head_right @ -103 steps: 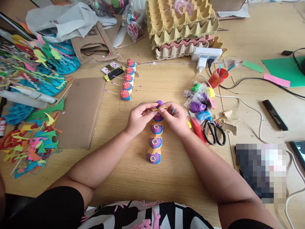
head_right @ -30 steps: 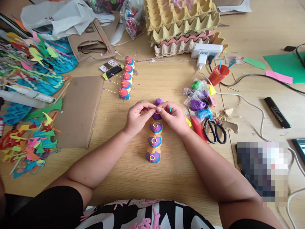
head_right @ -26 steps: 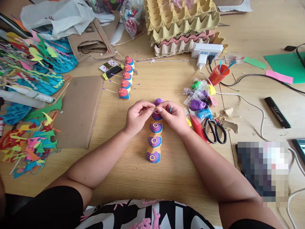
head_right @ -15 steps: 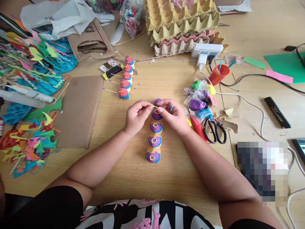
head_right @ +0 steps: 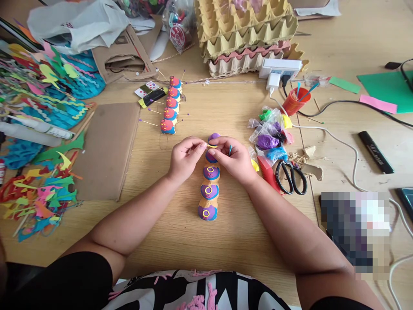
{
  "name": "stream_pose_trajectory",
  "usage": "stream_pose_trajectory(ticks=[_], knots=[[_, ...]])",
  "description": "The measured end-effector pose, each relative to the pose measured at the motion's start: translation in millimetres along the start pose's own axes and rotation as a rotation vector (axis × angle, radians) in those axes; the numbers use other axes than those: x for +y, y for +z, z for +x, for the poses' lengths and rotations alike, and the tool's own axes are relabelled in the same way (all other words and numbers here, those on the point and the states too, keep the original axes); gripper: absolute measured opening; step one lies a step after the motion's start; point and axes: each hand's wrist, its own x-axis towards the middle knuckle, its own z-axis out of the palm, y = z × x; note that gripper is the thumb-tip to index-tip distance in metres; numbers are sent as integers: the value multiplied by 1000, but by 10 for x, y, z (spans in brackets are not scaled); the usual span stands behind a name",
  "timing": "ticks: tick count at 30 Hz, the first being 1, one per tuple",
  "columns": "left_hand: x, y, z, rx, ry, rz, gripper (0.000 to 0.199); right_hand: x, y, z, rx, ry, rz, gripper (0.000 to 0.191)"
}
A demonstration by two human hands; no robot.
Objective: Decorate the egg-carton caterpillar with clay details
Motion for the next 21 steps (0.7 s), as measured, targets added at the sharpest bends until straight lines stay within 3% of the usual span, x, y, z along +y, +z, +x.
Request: stream_pose_trajectory(ticks=[8,21], knots=[[3,8,-6,-8,-55,-77,40,-38,-7,-14,87,-16,-89,42],[-40,31,-35,-66,-101,-116,28,-21,-35,-1,118,-71,-133,45]])
